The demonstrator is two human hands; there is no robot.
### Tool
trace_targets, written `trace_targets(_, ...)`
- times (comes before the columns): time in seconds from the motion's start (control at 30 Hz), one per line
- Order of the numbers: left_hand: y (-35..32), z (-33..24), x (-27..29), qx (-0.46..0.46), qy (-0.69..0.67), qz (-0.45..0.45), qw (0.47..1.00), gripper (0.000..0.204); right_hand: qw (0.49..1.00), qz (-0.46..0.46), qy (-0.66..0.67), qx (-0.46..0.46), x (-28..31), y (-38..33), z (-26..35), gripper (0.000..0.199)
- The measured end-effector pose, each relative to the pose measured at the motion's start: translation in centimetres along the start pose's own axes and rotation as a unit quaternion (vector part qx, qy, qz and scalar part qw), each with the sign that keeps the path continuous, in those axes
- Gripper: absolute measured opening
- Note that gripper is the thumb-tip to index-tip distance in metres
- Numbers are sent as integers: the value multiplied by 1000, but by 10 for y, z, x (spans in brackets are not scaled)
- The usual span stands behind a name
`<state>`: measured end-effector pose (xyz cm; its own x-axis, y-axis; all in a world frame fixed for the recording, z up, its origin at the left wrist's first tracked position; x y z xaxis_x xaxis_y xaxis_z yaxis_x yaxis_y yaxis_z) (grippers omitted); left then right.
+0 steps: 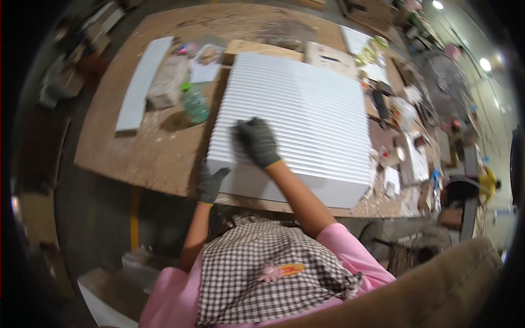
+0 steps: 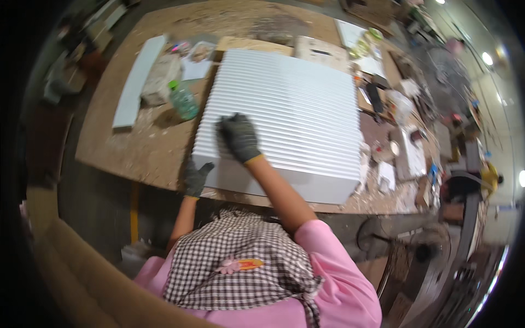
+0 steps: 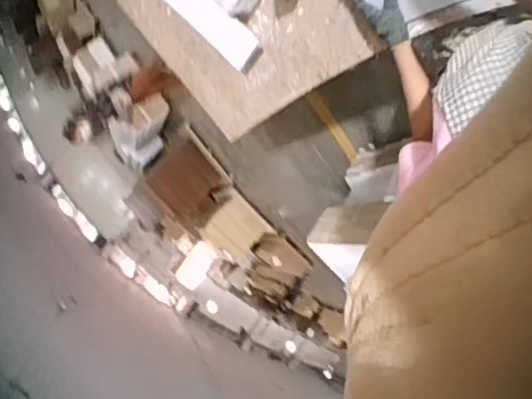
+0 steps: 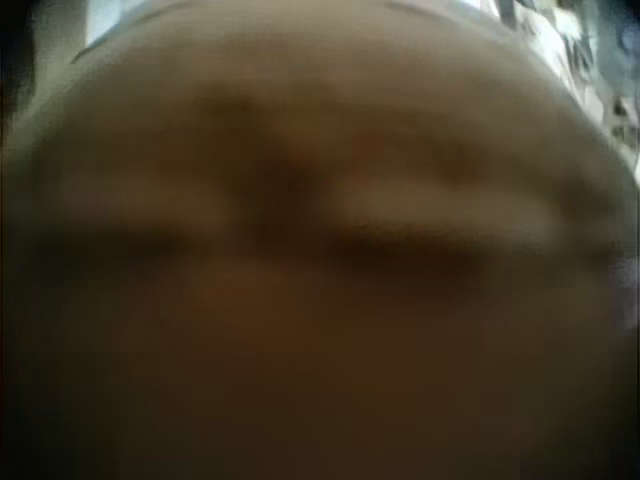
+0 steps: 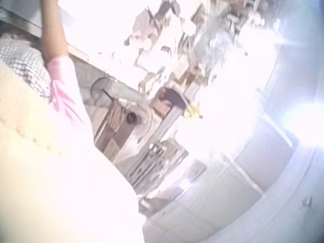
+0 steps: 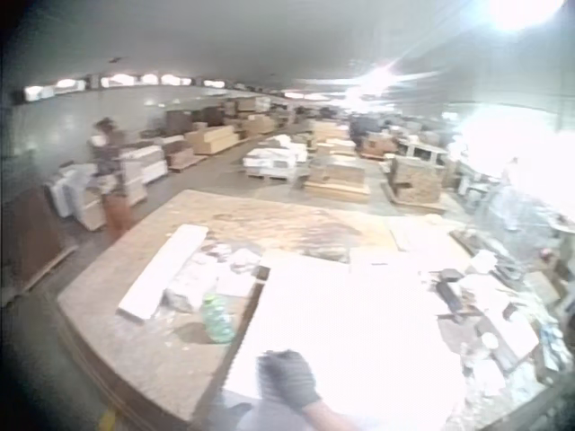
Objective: The person wipes a white corrugated panel on a workbench using a cloth. They repeatedly rub the surface, occasionally repositioning the panel and adjusting the cloth, then continue wiping the same area.
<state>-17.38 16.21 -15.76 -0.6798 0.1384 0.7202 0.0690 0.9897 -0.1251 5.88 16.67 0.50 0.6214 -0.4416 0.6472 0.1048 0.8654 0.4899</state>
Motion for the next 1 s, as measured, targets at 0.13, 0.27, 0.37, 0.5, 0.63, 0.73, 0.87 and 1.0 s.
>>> trace_targets(0.13, 7, -31, 24, -119, -131, 24, 984, 98, 997, 37, -14, -72, 32, -17, -7, 17)
trace_targets(0.27, 20, -30, 16, -122, -127, 17, 984, 96, 866, -224, 246, -374, 165, -135, -165, 31)
trace_targets(0.37, 19, -25, 19, -75, -169, 74, 980, 96, 919, -262, -174, -240, 251, -147, -153, 25)
trace_targets(0.5, 7, -7, -3, -17, -19, 77, 997, 116, 928, -222, -91, -286, 206, -159, -177, 16)
trace_targets(0.63, 5, -18, -26, -76, -56, 109, 990, 128, 968, -144, -85, -186, 141, -118, -107, 28)
trace_targets(0.73, 3, -21, -17, -60, -83, 137, 985, 126, 978, -83, -36, -189, 105, -96, -76, 27)
trace_targets(0.87, 7, -15, -9, -20, 14, 122, 992, 120, 976, -71, -14, -205, 111, -88, -86, 25)
trace_targets(1.0, 1, -44, 17, -9, -77, 127, 989, 116, 961, -93, 47, -257, 118, -84, -120, 24)
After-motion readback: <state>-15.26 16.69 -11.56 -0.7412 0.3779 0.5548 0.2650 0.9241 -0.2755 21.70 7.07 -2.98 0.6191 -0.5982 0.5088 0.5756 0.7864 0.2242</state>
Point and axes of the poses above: each hand's wrist, its own y-axis towards the middle knuckle, its own x-axis out of the back of the hand, z = x × y, the point moved 8 cm from there along y, towards the middle knuckle, and after that the axes turned 8 degrees about y, right-handed, at the moved point
